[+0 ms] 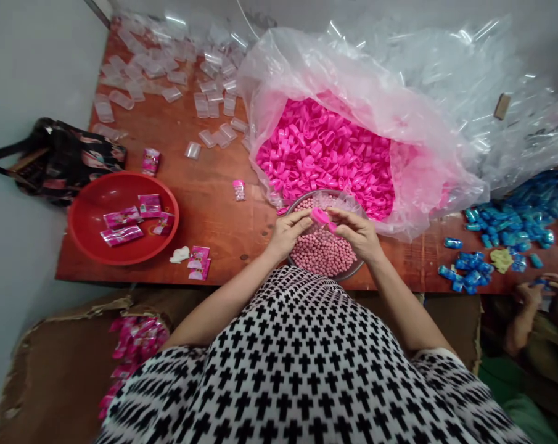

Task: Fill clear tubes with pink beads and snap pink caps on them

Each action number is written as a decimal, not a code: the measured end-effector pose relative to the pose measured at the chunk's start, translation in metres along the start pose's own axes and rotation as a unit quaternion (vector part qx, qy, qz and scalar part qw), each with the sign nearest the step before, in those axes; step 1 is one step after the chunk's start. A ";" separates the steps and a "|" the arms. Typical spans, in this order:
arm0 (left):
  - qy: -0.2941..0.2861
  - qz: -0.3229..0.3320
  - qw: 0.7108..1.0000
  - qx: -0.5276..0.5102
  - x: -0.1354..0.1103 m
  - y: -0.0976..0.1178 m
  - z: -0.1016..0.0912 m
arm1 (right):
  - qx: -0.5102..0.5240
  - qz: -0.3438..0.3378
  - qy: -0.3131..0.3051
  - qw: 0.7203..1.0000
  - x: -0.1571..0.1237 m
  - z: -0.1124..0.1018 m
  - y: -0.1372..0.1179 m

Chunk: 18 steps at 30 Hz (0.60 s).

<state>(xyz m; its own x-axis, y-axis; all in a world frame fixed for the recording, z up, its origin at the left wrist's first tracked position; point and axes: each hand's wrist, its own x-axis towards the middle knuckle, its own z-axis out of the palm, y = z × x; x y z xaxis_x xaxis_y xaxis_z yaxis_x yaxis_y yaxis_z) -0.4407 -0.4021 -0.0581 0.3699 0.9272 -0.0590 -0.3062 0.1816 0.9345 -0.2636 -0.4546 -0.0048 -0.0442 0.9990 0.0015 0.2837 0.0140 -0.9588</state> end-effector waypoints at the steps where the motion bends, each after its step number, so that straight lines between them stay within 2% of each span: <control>1: 0.025 -0.022 0.998 -0.048 0.000 -0.002 -0.001 | 0.071 0.026 -0.002 0.997 -0.004 0.001 0.003; 3: 0.052 -0.048 0.993 -0.092 -0.003 -0.007 -0.004 | 0.171 0.067 0.000 0.983 -0.010 0.005 0.012; 4: 0.054 -0.052 0.994 -0.082 -0.004 -0.009 -0.007 | 0.198 0.083 0.010 0.977 -0.013 0.008 0.016; 6: 0.037 -0.034 0.999 -0.014 -0.008 -0.011 -0.012 | 0.229 0.107 0.050 0.966 -0.014 0.016 0.023; 8: -0.005 0.018 0.997 0.076 -0.014 -0.011 -0.017 | 0.251 0.127 0.082 0.956 -0.012 0.025 0.025; 9: -0.029 0.049 0.992 0.113 -0.017 -0.011 -0.020 | 0.266 0.146 0.078 0.950 -0.011 0.029 0.024; 11: -0.065 0.101 0.979 0.166 -0.024 -0.012 -0.024 | 0.309 0.208 0.029 0.928 -0.009 0.038 0.020; 14: -0.078 0.136 0.966 0.206 -0.035 -0.016 -0.031 | 0.400 0.315 -0.060 0.859 -0.013 0.055 0.014; 16: -0.079 0.146 0.962 0.217 -0.043 -0.020 -0.037 | 0.442 0.345 -0.065 0.825 -0.018 0.068 0.015; 18: -0.075 0.150 0.961 0.221 -0.049 -0.025 -0.041 | 0.461 0.347 -0.030 0.816 -0.022 0.081 0.019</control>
<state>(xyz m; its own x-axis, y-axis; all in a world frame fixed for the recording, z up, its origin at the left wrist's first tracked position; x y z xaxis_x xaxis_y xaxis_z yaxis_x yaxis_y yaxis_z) -0.4872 -0.4384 -0.0933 0.4565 0.8521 0.2559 -0.0291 -0.2732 0.9615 -0.3348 -0.4795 -0.0466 -0.2341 0.7487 -0.6201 -0.5806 -0.6193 -0.5286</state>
